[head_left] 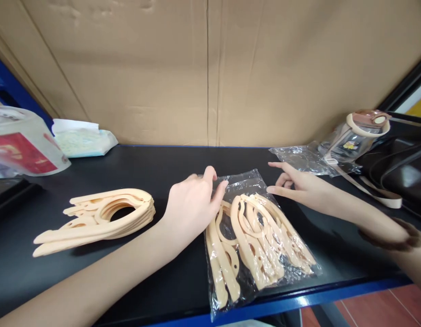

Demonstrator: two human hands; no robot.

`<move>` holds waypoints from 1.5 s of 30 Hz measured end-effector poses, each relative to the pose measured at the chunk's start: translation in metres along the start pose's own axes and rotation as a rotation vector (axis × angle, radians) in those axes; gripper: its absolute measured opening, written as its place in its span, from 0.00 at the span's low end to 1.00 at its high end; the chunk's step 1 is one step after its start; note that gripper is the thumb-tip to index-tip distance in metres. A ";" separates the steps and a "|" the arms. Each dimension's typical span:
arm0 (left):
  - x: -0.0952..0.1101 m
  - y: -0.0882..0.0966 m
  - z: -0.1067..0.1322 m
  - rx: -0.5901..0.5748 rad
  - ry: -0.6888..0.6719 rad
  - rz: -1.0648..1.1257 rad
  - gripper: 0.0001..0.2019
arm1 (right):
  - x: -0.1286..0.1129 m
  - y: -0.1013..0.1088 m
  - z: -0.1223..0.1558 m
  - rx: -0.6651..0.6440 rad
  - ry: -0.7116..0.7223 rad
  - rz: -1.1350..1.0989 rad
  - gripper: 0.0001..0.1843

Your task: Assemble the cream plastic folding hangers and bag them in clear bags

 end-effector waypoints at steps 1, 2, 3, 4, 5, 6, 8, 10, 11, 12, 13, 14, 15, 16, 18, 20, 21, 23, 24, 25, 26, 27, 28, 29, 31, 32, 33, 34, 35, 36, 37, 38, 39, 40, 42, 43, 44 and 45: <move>-0.002 -0.004 -0.002 0.029 -0.014 0.039 0.13 | 0.000 -0.003 -0.007 -0.039 0.004 -0.080 0.37; -0.004 -0.007 -0.004 0.052 -0.027 0.069 0.13 | -0.001 -0.005 -0.013 -0.074 0.009 -0.164 0.39; -0.007 -0.012 -0.006 0.058 -0.032 0.090 0.14 | -0.001 -0.006 -0.020 -0.102 0.014 -0.249 0.41; -0.010 -0.016 -0.008 0.041 -0.025 0.117 0.17 | -0.001 -0.007 -0.025 -0.127 0.021 -0.329 0.44; -0.013 -0.020 -0.010 0.014 -0.012 0.150 0.19 | -0.001 -0.007 -0.030 -0.143 0.025 -0.395 0.46; -0.016 -0.024 -0.012 -0.013 0.001 0.187 0.20 | 0.000 -0.008 -0.033 -0.145 0.022 -0.442 0.46; -0.020 -0.029 -0.014 -0.045 0.011 0.240 0.19 | 0.004 -0.009 -0.037 -0.114 -0.008 -0.478 0.43; -0.023 -0.030 -0.017 -0.040 -0.002 0.275 0.16 | 0.009 -0.010 -0.038 -0.074 -0.039 -0.458 0.33; -0.023 -0.029 -0.018 -0.027 -0.012 0.314 0.14 | 0.011 -0.010 -0.037 -0.061 -0.043 -0.440 0.28; -0.024 -0.028 -0.018 -0.001 -0.023 0.370 0.12 | 0.014 -0.010 -0.037 -0.049 -0.038 -0.424 0.23; -0.024 -0.025 -0.019 0.045 -0.031 0.433 0.10 | 0.016 -0.009 -0.036 -0.035 -0.024 -0.411 0.19; -0.024 -0.022 -0.019 0.106 -0.040 0.490 0.08 | 0.017 -0.008 -0.036 -0.018 -0.004 -0.406 0.17; -0.023 -0.019 -0.019 0.174 -0.056 0.526 0.08 | 0.019 -0.006 -0.035 0.003 0.022 -0.408 0.15; -0.022 -0.015 -0.018 0.237 -0.081 0.534 0.07 | 0.020 -0.004 -0.035 0.024 0.050 -0.413 0.14; -0.019 -0.010 -0.016 0.303 -0.159 0.505 0.06 | 0.022 0.002 -0.035 0.065 0.114 -0.400 0.13; -0.016 -0.007 -0.014 0.270 -0.251 0.467 0.07 | 0.022 0.006 -0.034 0.090 0.198 -0.326 0.13; -0.014 -0.007 -0.013 0.236 -0.288 0.436 0.07 | 0.022 0.007 -0.034 0.095 0.246 -0.278 0.14; -0.012 -0.006 -0.012 0.149 -0.351 0.313 0.09 | 0.021 0.009 -0.032 0.080 0.333 -0.196 0.13; -0.011 -0.006 -0.011 0.101 -0.386 0.227 0.09 | 0.021 0.010 -0.032 0.061 0.361 -0.169 0.12; -0.009 -0.006 -0.010 0.055 -0.422 0.142 0.10 | 0.020 0.010 -0.031 0.035 0.377 -0.151 0.12; -0.007 -0.006 -0.009 0.012 -0.458 0.069 0.11 | 0.020 0.010 -0.030 0.007 0.381 -0.138 0.11; -0.005 -0.005 -0.007 -0.026 -0.489 0.012 0.11 | 0.021 0.011 -0.030 -0.027 0.378 -0.125 0.11; -0.003 -0.005 -0.006 -0.053 -0.512 -0.029 0.11 | 0.021 0.011 -0.029 -0.061 0.374 -0.111 0.11; 0.000 -0.003 -0.004 -0.069 -0.523 -0.058 0.11 | 0.021 0.011 -0.028 -0.098 0.371 -0.094 0.10; 0.005 -0.001 0.000 -0.095 -0.514 -0.105 0.10 | 0.022 0.012 -0.027 -0.161 0.377 -0.051 0.10; 0.008 0.000 0.003 -0.108 -0.510 -0.121 0.10 | 0.021 0.013 -0.026 -0.182 0.386 -0.028 0.10; 0.011 0.001 0.005 -0.121 -0.511 -0.134 0.11 | 0.020 0.013 -0.025 -0.191 0.394 -0.007 0.11; 0.013 0.002 0.007 -0.130 -0.519 -0.146 0.13 | 0.018 0.013 -0.024 -0.192 0.396 0.013 0.13; 0.015 0.002 0.009 -0.135 -0.535 -0.156 0.16 | 0.016 0.013 -0.023 -0.187 0.388 0.032 0.14; 0.016 0.002 0.010 -0.137 -0.554 -0.165 0.18 | 0.014 0.013 -0.022 -0.172 0.373 0.053 0.15; 0.017 0.002 0.012 -0.136 -0.574 -0.173 0.20 | 0.011 0.012 -0.021 -0.155 0.351 0.078 0.16; 0.017 0.001 0.013 -0.134 -0.589 -0.181 0.21 | 0.009 0.011 -0.020 -0.137 0.325 0.110 0.16; 0.017 0.001 0.014 -0.131 -0.602 -0.188 0.21 | 0.007 0.010 -0.019 -0.122 0.301 0.144 0.16; 0.017 0.001 0.014 -0.127 -0.613 -0.195 0.21 | 0.006 0.009 -0.018 -0.111 0.281 0.175 0.16; 0.018 0.001 0.015 -0.131 -0.621 -0.204 0.21 | 0.005 0.007 -0.017 -0.108 0.255 0.208 0.18; 0.019 0.001 0.015 -0.140 -0.617 -0.205 0.20 | 0.005 0.006 -0.017 -0.117 0.248 0.202 0.19; 0.020 0.002 0.015 -0.151 -0.609 -0.204 0.20 | 0.006 0.005 -0.017 -0.129 0.241 0.185 0.20; 0.021 0.003 0.015 -0.162 -0.596 -0.202 0.20 | 0.007 0.005 -0.018 -0.142 0.233 0.162 0.20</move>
Point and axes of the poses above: each hand's wrist, its own z-axis away from the middle knuckle, its own y-axis out of the back of the hand, x = y × z, the point moved 2 cm from there along -z, towards the middle knuckle, and after that the axes turned 1 degree about z, right-handed, at the moved point
